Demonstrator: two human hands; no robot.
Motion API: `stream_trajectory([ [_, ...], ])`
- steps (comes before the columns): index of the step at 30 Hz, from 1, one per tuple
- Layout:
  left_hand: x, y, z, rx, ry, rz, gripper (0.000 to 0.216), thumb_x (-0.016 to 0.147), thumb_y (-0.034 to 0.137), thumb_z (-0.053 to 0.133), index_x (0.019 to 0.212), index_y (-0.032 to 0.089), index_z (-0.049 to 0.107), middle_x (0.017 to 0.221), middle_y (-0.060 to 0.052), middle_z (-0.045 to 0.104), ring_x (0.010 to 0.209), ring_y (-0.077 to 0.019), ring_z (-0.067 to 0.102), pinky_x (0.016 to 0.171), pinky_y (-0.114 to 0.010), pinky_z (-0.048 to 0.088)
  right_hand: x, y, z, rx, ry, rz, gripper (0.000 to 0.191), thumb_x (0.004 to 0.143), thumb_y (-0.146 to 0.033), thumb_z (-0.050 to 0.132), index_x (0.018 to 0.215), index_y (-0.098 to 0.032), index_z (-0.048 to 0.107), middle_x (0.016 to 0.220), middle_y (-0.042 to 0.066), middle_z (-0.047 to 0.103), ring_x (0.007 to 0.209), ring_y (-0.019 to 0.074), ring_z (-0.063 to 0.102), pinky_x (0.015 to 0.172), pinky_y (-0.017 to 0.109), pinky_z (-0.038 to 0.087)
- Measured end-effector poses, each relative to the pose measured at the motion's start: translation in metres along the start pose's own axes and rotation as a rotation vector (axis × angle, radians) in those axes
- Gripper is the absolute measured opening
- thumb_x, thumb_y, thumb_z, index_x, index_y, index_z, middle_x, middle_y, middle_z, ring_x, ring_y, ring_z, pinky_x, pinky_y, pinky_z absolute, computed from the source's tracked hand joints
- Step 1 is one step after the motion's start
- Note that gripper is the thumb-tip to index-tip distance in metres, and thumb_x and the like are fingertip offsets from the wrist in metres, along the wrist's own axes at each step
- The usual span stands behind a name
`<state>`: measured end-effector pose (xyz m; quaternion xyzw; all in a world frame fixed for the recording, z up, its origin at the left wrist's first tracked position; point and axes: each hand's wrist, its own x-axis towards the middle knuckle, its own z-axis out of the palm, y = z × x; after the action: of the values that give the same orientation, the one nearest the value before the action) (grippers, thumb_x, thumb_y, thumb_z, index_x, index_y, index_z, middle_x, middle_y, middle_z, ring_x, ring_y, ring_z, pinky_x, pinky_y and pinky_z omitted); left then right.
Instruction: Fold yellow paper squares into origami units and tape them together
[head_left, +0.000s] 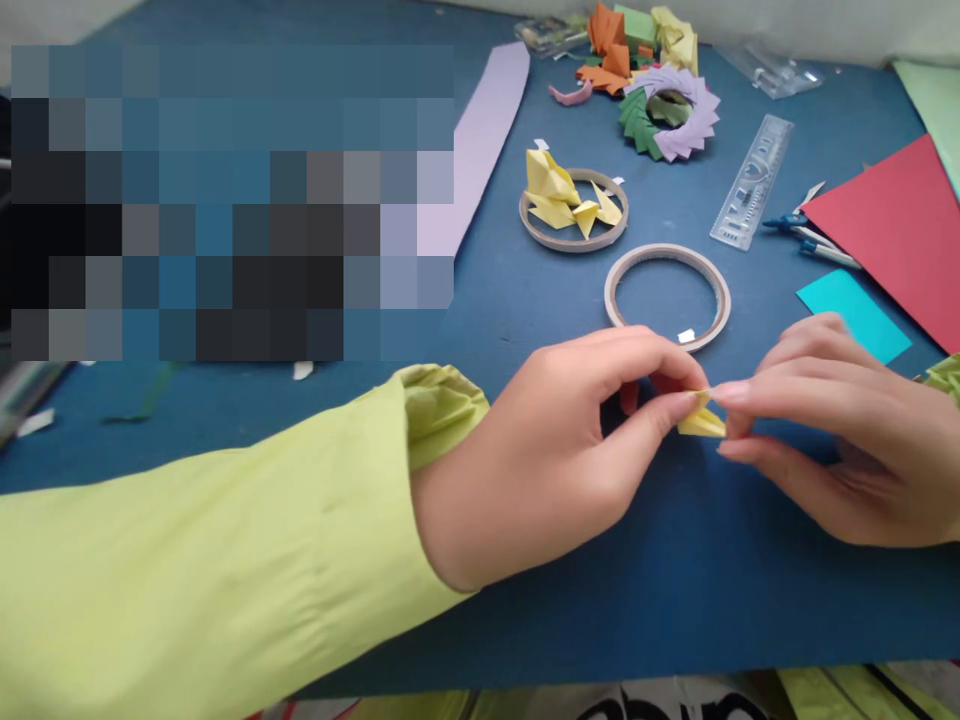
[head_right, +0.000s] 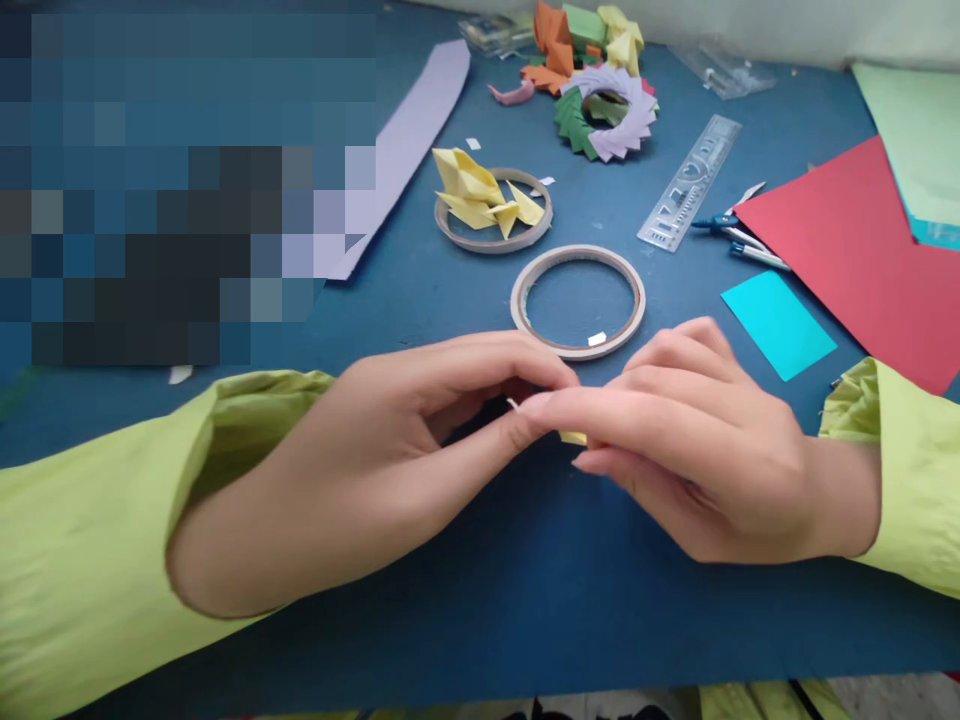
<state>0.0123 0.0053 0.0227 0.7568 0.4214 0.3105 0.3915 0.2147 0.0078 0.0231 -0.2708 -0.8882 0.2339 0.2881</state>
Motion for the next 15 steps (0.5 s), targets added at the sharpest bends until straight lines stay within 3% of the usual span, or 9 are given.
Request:
stream_trajectory([
  [5, 0.0009, 0.0001, 0.0006, -0.088, -0.014, -0.068, 0.011, 0.084, 0.011, 0.051, 0.079, 0.016, 0.059, 0.077, 0.001, 0.063, 0.071, -0.0123, 0.058, 0.064, -0.022, 0.046, 0.0026, -0.0003, 0.0021, 0.329, 0.015, 0.185, 0.017, 0.086, -0.013, 0.055, 0.1, -0.021, 0.061, 0.084, 0.002, 0.064, 0.078, 0.0139, 0.059, 0.069, 0.029, 0.05],
  [9, 0.0012, -0.0014, 0.0005, -0.124, -0.028, -0.087, 0.011, 0.084, 0.012, 0.052, 0.078, 0.016, 0.059, 0.076, 0.001, 0.062, 0.071, -0.0122, 0.058, 0.064, -0.022, 0.046, 0.0031, 0.0001, 0.0037, 0.415, 0.04, 0.317, 0.009, 0.085, -0.014, 0.059, 0.091, -0.02, 0.063, 0.083, 0.001, 0.065, 0.076, 0.0118, 0.06, 0.068, 0.025, 0.051],
  [15, 0.0009, 0.001, -0.0006, -0.144, -0.026, -0.094, 0.011, 0.085, 0.012, 0.051, 0.079, 0.016, 0.059, 0.077, 0.0, 0.063, 0.07, -0.0119, 0.058, 0.063, -0.022, 0.047, 0.003, 0.0009, 0.0043, 0.399, 0.038, 0.384, 0.006, 0.084, -0.018, 0.061, 0.088, -0.02, 0.065, 0.082, 0.0, 0.065, 0.073, 0.0114, 0.06, 0.065, 0.024, 0.049],
])
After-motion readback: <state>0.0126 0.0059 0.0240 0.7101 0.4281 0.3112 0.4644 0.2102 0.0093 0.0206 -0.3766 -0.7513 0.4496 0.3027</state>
